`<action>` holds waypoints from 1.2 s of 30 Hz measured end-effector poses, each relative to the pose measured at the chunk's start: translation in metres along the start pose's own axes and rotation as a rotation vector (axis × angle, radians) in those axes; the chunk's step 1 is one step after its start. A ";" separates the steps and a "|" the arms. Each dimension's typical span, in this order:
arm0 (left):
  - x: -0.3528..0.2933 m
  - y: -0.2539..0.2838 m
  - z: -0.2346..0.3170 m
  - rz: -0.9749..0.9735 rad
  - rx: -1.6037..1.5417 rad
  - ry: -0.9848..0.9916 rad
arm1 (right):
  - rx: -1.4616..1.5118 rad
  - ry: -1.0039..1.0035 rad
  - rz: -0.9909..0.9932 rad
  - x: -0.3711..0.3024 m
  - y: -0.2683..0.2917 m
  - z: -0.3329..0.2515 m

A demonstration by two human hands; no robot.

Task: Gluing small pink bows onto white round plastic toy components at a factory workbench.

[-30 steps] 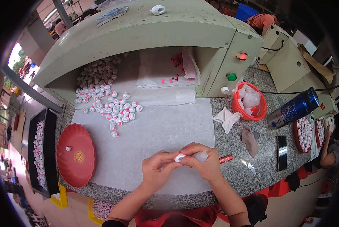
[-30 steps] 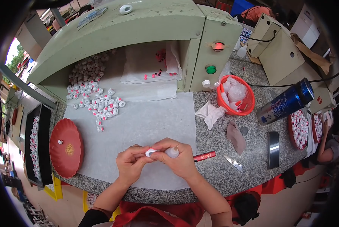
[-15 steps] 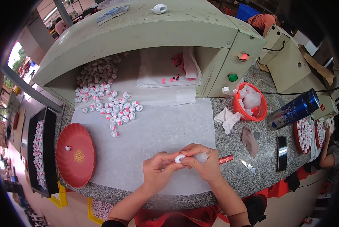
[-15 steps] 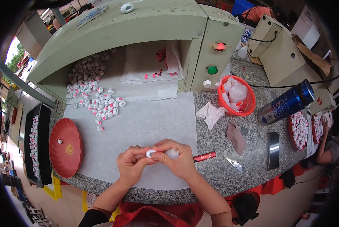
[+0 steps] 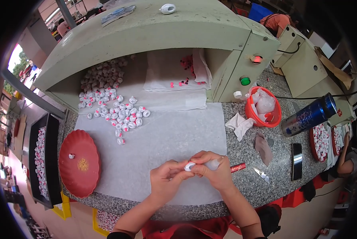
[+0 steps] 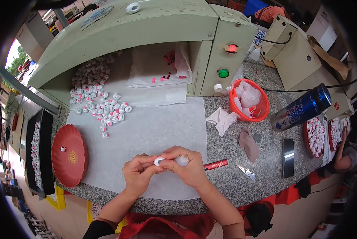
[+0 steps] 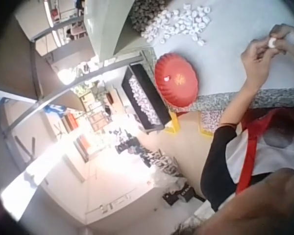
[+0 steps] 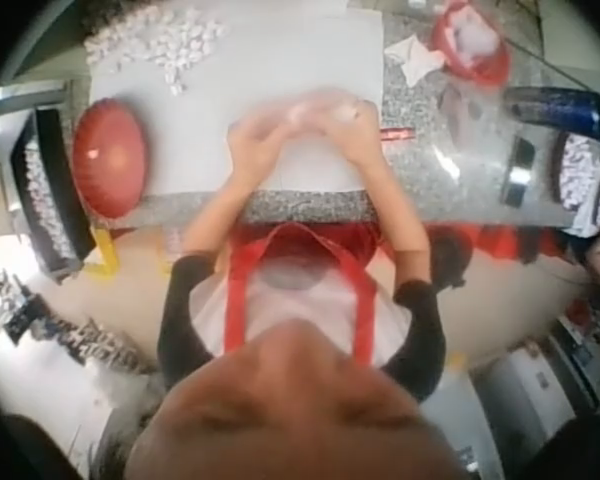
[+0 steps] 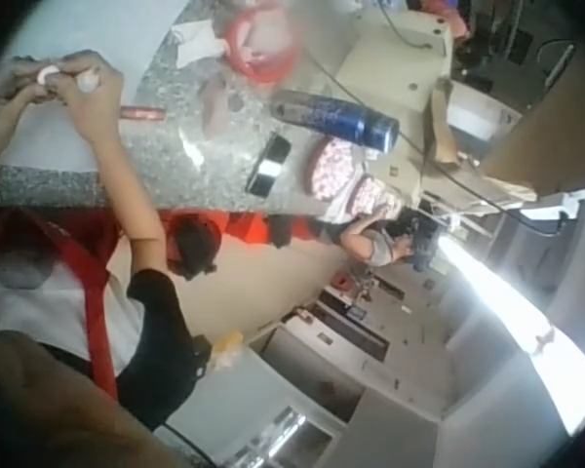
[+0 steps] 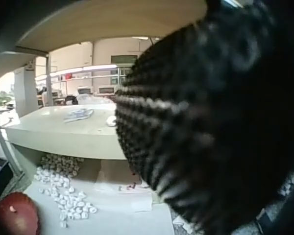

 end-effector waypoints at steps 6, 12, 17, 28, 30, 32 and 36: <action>0.010 0.002 -0.027 -0.084 -0.240 0.379 | -0.393 0.305 -0.017 0.005 0.000 -0.026; 0.007 0.002 -0.060 -0.181 -0.601 0.653 | -0.614 0.478 -0.034 -0.002 -0.020 -0.046; 0.001 -0.016 -0.065 -0.237 -0.878 0.812 | -0.590 0.406 0.030 0.000 -0.014 -0.043; 0.011 -0.002 -0.053 -0.171 -0.650 0.554 | -0.616 0.273 0.102 -0.002 -0.004 -0.038; 0.017 0.008 -0.024 -0.083 -0.305 0.271 | -0.465 0.174 0.107 -0.001 -0.001 -0.030; 0.017 0.007 -0.015 -0.063 -0.256 0.207 | -0.390 0.125 0.107 -0.001 -0.001 -0.024; 0.015 0.007 0.000 -0.032 -0.146 0.068 | -0.382 0.195 0.125 -0.001 0.000 -0.023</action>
Point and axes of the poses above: each hand's wrist, its own x-axis towards the middle knuckle, its own y-axis out of the back of the hand, z = x × y, the point moved 10 cm from there along x, towards the middle knuckle, and after that the axes turned 8 degrees about y, right-handed, at the moved point
